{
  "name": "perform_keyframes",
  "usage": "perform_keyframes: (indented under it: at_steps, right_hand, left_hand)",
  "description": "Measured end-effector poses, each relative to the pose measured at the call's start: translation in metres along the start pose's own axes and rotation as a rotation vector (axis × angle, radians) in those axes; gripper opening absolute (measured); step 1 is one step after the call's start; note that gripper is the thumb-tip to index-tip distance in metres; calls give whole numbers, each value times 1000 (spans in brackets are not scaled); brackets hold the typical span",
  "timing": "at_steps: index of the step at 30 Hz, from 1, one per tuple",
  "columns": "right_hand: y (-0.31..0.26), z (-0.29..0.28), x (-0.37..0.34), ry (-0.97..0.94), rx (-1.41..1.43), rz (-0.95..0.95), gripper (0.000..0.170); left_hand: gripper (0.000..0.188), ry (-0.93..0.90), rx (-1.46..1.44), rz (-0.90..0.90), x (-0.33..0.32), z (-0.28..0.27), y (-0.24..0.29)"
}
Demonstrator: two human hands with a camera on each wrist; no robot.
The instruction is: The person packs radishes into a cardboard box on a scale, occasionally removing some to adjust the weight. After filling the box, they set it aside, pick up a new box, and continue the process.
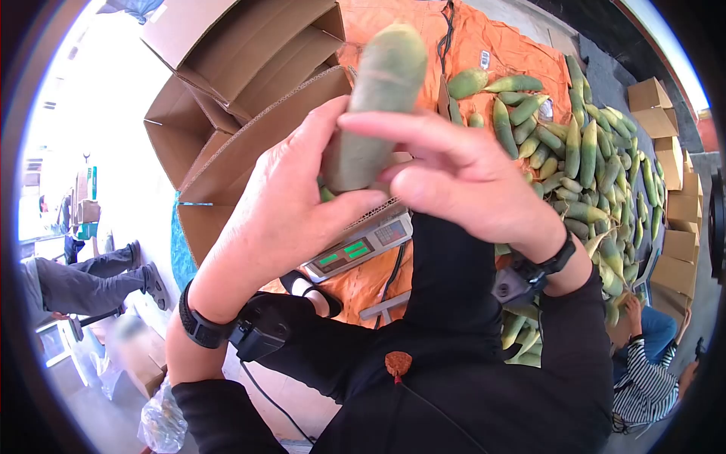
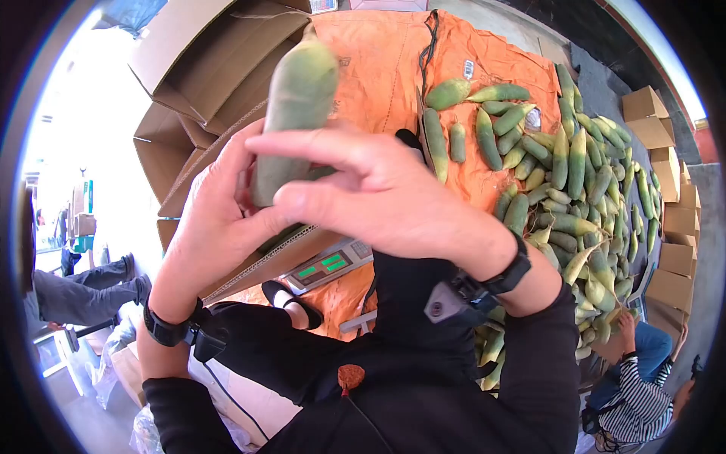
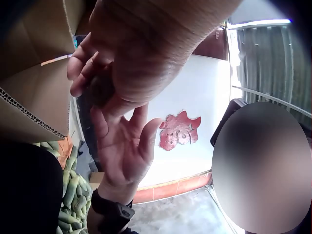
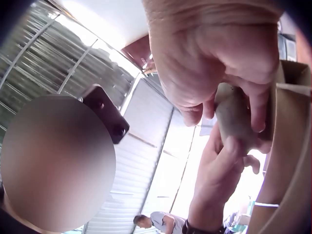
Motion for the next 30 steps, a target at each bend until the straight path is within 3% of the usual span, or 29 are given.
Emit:
perform_keyframes:
  at_steps: [3,5,7,10,11,13,14,16,17,18,21,24,30]
  right_hand:
    - [8,4,-1,-26,3,61,39]
    - [7,-12,-6,-21,-207,2,35]
    - [2,-54,-14,145,-341,-119,27]
    - [21,-145,-43,430,-453,-43,25]
    - [31,-174,-57,485,-610,35,26]
    - [71,-231,-94,610,-762,181,26]
    - [94,-254,-115,645,-852,245,26]
    - [151,-289,-161,561,-1181,455,29]
    - [188,-307,-194,598,-1206,512,31]
    - [220,-310,-215,412,-1374,526,34]
    - [269,-281,-257,67,-1707,915,35]
    - [300,-269,-288,-81,-1762,1002,34]
    - [321,-273,-303,-147,-1808,1018,33]
  left_hand:
    - [56,61,14,-5,-8,-14,-18]
    - [52,37,-59,-10,-18,-24,-29]
    - [49,-171,-143,-327,-33,-18,-63]
    - [44,-310,-182,-538,-50,-14,-117]
    - [44,-329,-186,-536,-50,-12,-131]
    - [34,-412,-67,-740,-63,-8,-177]
    - [34,-415,-68,-746,-62,-4,-191]
    - [28,-594,-90,-856,-64,15,-223]
    - [25,-630,-70,-868,-60,22,-233]
    - [23,-660,-50,-885,-56,30,-240]
    - [22,-714,-7,-894,-43,52,-266]
    - [23,-709,5,-881,-29,77,-281]
    - [29,-702,-47,-901,-24,125,-310]
Point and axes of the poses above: each hand's wrist, its own x-axis towards the middle knuckle, its own z-axis out of the palm, y = z × x, the point moved 10 cm from there along x, towards the middle knuckle, and after that the axes turned 4 degrees about y, right-handed, at the moved point
